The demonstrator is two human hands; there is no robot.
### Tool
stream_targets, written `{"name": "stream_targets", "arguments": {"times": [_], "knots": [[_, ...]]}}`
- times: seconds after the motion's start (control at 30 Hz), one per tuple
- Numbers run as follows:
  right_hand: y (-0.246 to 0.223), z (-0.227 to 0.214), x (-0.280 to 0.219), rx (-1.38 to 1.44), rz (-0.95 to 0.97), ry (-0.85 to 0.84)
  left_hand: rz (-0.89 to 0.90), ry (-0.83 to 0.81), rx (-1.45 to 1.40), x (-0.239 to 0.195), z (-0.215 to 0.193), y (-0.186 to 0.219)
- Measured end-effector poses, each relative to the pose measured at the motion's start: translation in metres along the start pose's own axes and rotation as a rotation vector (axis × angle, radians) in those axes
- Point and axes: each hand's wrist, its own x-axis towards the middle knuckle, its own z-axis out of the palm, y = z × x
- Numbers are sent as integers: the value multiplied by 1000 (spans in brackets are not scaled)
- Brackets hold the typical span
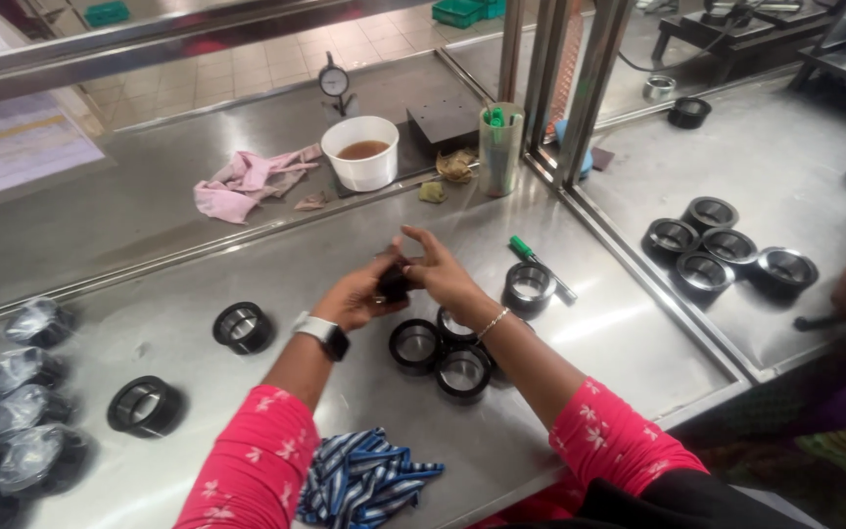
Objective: Marking and cleaning black cylindrical metal parts at a stainless steel workstation.
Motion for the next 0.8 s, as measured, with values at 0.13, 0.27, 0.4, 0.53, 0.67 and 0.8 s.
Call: {"name": "stream_targets", "arguments": {"times": [0.13, 0.27, 0.4, 0.53, 0.67, 0.8], "knots": [[-16, -12, -39, -117, 15, 147, -33, 197, 201, 6, -45, -15], [31, -87, -23, 322, 163, 469, 48, 672, 1091, 0, -89, -21], [32, -92, -17, 481, 228, 378, 8, 732, 1371, 10, -88, -19], [7, -68, -16, 376, 371, 135, 494, 249, 1282, 77, -60, -44], [-12, -69, -11, 252, 344, -48, 250, 221, 1246, 52, 9, 0], [-9, -72, 24, 185, 248, 163, 160, 367, 1313, 66, -5, 0]]}}
